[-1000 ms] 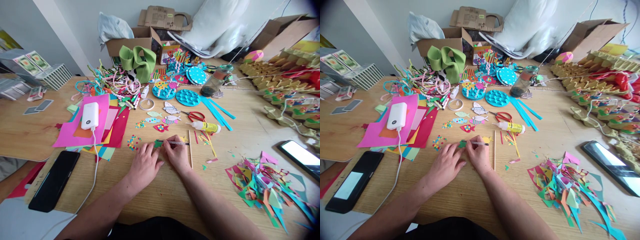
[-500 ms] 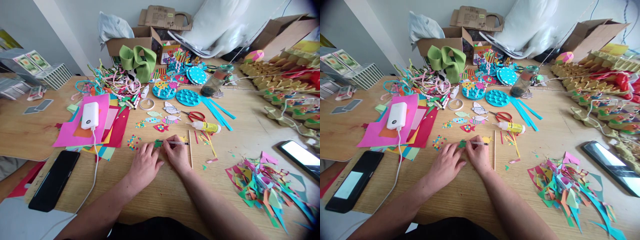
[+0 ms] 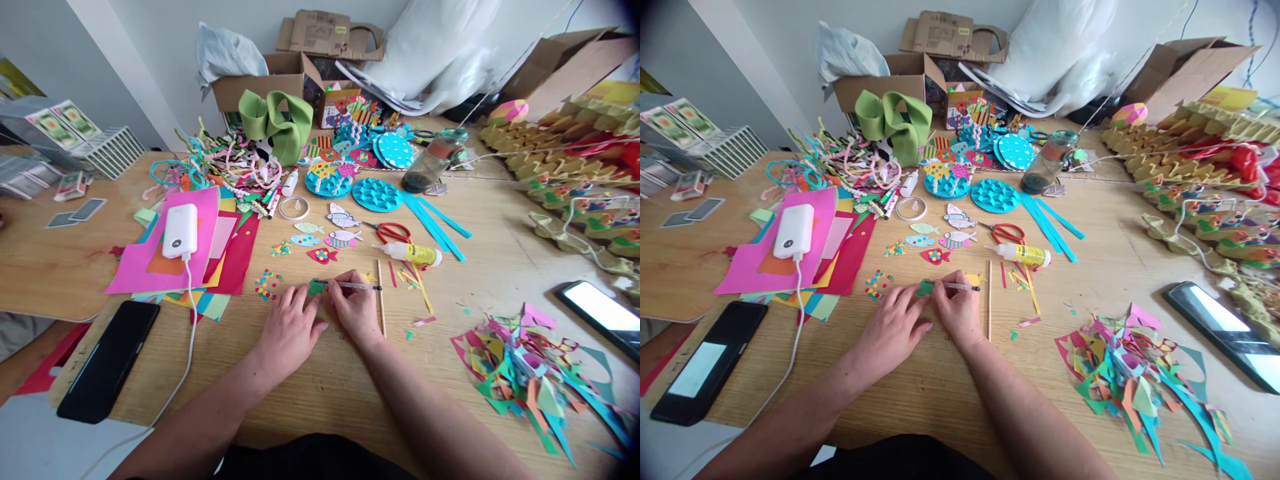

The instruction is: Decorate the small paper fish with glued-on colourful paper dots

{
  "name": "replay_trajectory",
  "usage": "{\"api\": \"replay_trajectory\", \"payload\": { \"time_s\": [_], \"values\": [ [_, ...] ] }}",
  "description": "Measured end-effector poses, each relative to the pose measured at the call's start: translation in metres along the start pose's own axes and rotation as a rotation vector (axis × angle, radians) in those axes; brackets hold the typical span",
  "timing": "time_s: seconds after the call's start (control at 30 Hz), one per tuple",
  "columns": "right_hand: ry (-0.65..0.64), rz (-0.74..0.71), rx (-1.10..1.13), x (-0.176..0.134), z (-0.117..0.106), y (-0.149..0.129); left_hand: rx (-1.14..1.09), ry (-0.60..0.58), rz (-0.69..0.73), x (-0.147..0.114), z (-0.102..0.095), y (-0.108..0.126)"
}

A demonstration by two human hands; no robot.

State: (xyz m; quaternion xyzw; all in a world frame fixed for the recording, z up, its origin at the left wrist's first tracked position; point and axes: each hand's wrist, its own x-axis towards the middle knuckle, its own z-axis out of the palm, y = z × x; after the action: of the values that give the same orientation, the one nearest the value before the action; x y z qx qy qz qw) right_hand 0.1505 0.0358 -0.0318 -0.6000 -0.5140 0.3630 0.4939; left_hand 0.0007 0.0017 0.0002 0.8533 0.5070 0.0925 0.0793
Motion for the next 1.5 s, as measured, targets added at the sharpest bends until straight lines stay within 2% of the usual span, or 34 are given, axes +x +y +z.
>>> {"api": "replay_trajectory", "payload": {
  "time_s": [0.47,0.93,1.5],
  "values": [
    [0.003,-0.013,-0.077,-0.0003,-0.0005,-0.0022,0.006,-0.015,-0.004,0.0002,-0.0008,0.0007],
    [0.039,0.007,0.030,-0.0011,-0.0011,-0.0027,-0.003,-0.001,-0.001,0.0004,-0.0006,-0.0002],
    [0.010,-0.025,-0.070,0.0000,-0.0013,-0.0023,0.007,-0.016,-0.005,0.0006,-0.0021,0.0004]
  ]
}}
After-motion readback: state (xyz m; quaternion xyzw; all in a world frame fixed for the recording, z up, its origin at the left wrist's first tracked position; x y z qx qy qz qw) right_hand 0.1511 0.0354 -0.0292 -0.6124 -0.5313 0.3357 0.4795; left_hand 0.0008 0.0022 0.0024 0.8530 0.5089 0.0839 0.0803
